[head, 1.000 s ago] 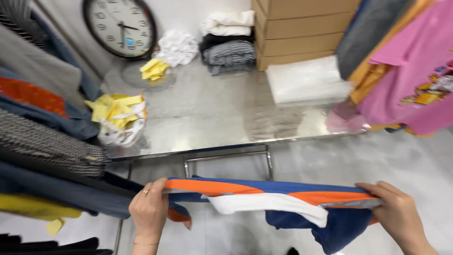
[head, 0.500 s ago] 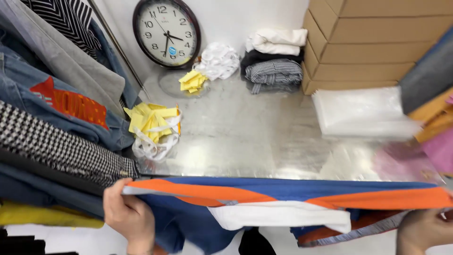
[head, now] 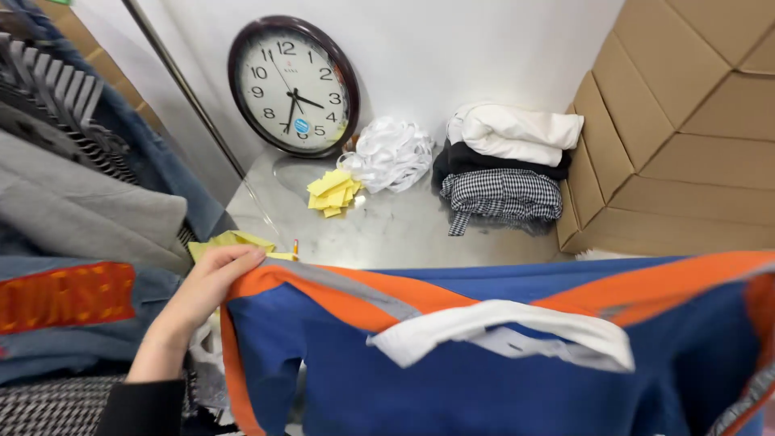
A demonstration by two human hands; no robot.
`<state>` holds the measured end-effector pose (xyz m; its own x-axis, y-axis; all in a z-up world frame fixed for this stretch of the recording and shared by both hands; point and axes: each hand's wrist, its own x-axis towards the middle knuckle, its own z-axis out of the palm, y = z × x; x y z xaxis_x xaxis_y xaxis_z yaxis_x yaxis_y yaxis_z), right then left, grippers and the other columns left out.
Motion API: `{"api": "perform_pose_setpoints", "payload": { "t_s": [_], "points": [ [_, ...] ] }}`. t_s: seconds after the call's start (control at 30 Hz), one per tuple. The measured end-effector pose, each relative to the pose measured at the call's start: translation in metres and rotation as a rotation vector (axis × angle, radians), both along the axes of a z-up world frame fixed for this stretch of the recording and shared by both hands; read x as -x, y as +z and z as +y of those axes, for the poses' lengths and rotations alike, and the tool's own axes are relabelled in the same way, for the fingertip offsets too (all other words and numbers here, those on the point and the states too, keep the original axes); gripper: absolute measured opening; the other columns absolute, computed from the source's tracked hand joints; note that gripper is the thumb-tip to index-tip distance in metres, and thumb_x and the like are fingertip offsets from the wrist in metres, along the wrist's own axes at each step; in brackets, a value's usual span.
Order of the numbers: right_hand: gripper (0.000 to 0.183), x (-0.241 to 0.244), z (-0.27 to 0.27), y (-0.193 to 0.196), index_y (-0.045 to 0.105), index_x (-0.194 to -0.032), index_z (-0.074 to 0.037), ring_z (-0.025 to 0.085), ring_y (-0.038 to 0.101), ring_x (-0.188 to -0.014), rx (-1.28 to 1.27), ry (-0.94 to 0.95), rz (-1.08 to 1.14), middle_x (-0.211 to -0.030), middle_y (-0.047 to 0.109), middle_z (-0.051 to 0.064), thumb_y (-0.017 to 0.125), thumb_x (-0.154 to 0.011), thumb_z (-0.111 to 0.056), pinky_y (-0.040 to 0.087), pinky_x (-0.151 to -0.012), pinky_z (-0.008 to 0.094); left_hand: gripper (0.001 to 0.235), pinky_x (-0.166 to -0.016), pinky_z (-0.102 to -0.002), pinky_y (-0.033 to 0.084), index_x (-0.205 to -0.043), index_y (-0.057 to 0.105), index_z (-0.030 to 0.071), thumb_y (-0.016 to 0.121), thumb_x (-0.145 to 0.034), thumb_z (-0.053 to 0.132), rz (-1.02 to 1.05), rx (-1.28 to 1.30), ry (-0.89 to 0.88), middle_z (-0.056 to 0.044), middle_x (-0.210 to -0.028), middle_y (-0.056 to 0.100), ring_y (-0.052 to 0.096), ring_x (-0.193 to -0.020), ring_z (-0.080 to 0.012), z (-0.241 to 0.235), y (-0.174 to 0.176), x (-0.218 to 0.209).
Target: The person folds a black t-shirt, a white button-up shirt, a blue polo shirt, and a pink t-shirt on a metal table. They retrieve the shirts from a nearby clothing rack, fold them neatly by hand, and place them in a stack on the table.
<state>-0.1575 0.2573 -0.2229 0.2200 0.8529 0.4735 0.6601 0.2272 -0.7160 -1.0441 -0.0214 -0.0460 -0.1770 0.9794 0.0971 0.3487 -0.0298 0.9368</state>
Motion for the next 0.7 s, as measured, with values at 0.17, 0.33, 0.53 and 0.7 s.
{"api": "perform_pose_setpoints", "payload": {
  "t_s": [0.17, 0.33, 0.53, 0.7],
  "points": [
    [0.020, 0.110, 0.012, 0.040, 0.080, -0.121, 0.000, 0.014, 0.062, -0.089, 0.167, 0.029, -0.061, -0.101, 0.074, 0.013, 0.085, -0.110, -0.016, 0.049, -0.081, 0.030, 0.042, -0.069, -0.025, 0.031, -0.072, 0.044, 0.018, 0.059, -0.110, 0.030, 0.036, 0.045, 0.264, 0.010, -0.074, 0.036, 0.036, -0.073, -0.0052, 0.088, -0.035, -0.029],
    [0.031, 0.183, 0.044, -0.004, 0.084, -0.113, -0.006, 0.022, 0.068, -0.081, 0.356, -0.052, -0.205, -0.092, 0.079, 0.014, 0.079, -0.102, -0.034, 0.051, -0.075, 0.041, 0.039, -0.082, -0.039, 0.046, -0.090, 0.075, 0.014, 0.058, -0.103, 0.046, 0.349, 0.271, 0.517, -0.006, -0.088, 0.065, 0.059, -0.091, -0.0262, 0.168, -0.132, -0.019],
    [0.028, 0.238, 0.046, -0.074, 0.082, -0.108, -0.024, 0.035, 0.073, -0.096, 0.435, -0.200, -0.460, -0.099, 0.077, 0.008, 0.072, -0.099, -0.048, 0.055, -0.082, 0.048, 0.042, -0.089, -0.058, 0.053, -0.111, 0.074, 0.015, 0.046, -0.105, 0.047, 0.670, 0.605, 0.481, -0.021, -0.112, 0.073, 0.069, -0.108, -0.0452, 0.210, -0.209, -0.037],
    [0.031, 0.292, -0.006, -0.045, 0.078, -0.128, -0.012, 0.036, 0.058, -0.109, 0.032, -0.107, -0.478, -0.122, 0.060, 0.016, 0.078, -0.097, -0.016, 0.047, -0.104, 0.048, 0.032, -0.082, -0.056, 0.051, -0.118, 0.070, 0.021, 0.068, -0.091, 0.040, 1.073, 0.246, 0.472, -0.009, -0.121, 0.065, 0.064, -0.107, -0.0376, 0.210, -0.197, -0.108]
  ]
}}
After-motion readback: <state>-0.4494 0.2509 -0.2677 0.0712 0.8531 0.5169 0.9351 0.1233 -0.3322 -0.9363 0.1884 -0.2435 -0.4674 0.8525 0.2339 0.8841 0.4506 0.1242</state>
